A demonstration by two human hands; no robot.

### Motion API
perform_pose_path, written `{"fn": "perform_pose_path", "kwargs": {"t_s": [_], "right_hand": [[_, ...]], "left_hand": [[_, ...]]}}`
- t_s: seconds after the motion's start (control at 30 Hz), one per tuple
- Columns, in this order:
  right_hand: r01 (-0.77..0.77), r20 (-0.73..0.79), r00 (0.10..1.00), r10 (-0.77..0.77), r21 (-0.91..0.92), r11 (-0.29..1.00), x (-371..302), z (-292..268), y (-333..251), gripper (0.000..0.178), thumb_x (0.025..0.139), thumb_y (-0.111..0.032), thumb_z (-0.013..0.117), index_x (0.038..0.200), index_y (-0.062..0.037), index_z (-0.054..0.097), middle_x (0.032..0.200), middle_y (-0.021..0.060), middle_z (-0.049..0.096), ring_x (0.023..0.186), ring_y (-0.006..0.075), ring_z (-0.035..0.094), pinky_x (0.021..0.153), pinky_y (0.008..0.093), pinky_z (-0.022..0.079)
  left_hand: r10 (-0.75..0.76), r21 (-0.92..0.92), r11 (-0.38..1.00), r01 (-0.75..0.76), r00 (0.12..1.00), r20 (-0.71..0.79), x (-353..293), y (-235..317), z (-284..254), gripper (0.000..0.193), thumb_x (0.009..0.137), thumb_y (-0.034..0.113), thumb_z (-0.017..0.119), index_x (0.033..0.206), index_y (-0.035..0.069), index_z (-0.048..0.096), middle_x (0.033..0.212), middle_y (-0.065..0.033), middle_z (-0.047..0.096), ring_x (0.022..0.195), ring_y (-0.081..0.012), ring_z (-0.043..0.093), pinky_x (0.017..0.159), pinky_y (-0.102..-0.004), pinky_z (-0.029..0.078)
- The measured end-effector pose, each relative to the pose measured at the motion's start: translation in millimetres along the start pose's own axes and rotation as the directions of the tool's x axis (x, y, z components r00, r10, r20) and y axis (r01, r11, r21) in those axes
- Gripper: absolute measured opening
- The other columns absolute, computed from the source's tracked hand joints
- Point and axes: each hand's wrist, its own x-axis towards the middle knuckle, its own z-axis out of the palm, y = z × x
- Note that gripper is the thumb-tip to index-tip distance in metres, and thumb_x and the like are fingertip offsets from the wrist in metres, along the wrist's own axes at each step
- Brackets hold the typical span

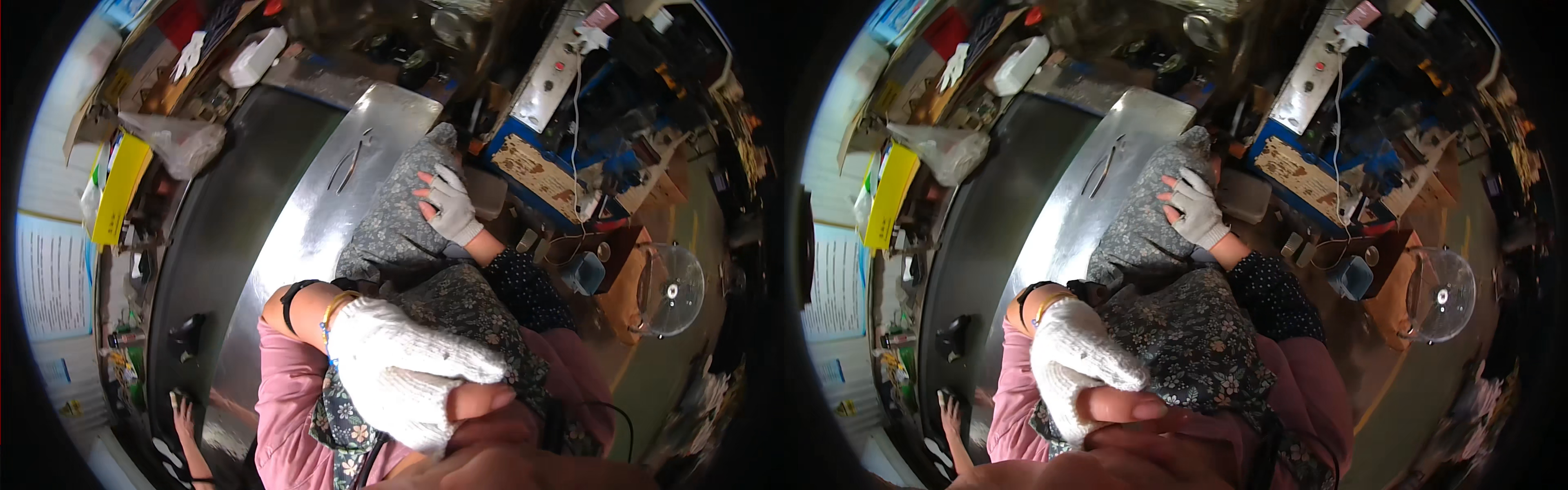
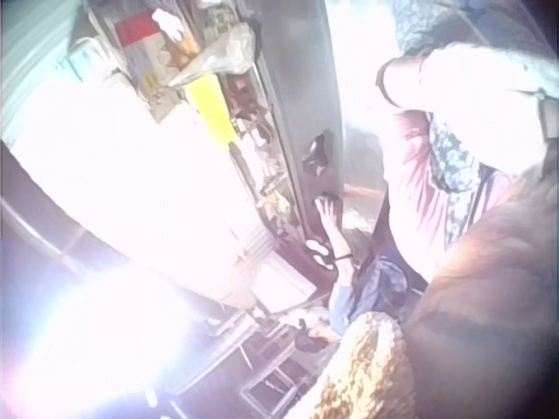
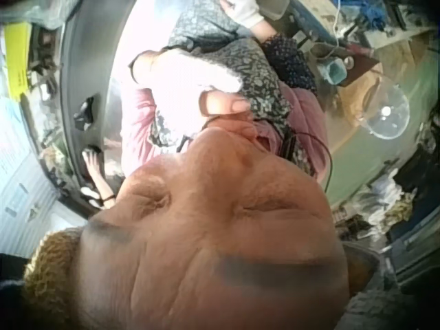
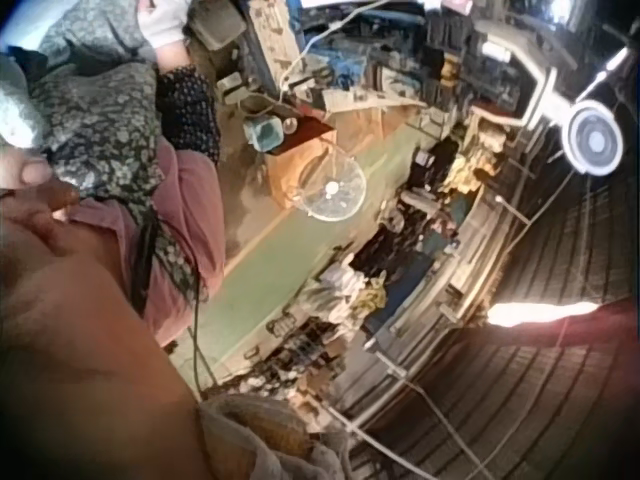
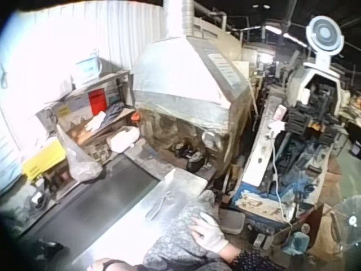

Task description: Manually inspect and prepare shoe soles and uppers for assembly at a workstation.

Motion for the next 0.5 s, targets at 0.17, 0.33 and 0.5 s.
{"fn": "perform_pose_path", "kwargs": {"t_s": [0.17,0.33,0.5], "right_hand": [[-0.004,-0.018,1.0,0.004,0.002,1.0,0.1,0.7,-1.3,0.023,0.082,-0.011,0.073,0.104,-0.0141,0.077,0.138,0.0058,0.064,0.136,0.038,0.05,0.113,0.0451,0.042],[-0.028,0.001,1.0,0.028,0.058,0.998,-2.5,-0.1,-1.2,0.024,0.083,-0.01,0.074,0.106,-0.0135,0.077,0.14,0.005,0.063,0.138,0.0387,0.048,0.114,0.0458,0.042],[-0.052,0.02,0.999,0.051,0.045,0.998,-4.7,1.8,-0.4,0.024,0.083,-0.01,0.074,0.107,-0.014,0.078,0.14,0.0053,0.063,0.138,0.0391,0.048,0.114,0.0469,0.042]], "left_hand": [[0.114,-0.136,0.984,-0.116,0.993,-0.023,11.0,-11.4,4.8,0.035,0.104,0.012,0.046,0.115,-0.013,0.067,0.112,-0.0276,0.072,0.102,-0.034,0.073,0.09,-0.0404,0.059],[0.101,-0.311,0.948,-0.072,0.992,0.078,12.6,-4.8,15.0,0.034,0.104,0.011,0.047,0.113,-0.015,0.066,0.112,-0.031,0.071,0.103,-0.0361,0.073,0.092,-0.0418,0.059],[0.085,-0.212,0.974,-0.075,0.996,0.036,12.7,-5.8,9.7,0.03,0.101,0.008,0.049,0.112,-0.014,0.067,0.111,-0.0286,0.072,0.102,-0.0325,0.073,0.092,-0.039,0.059]]}}
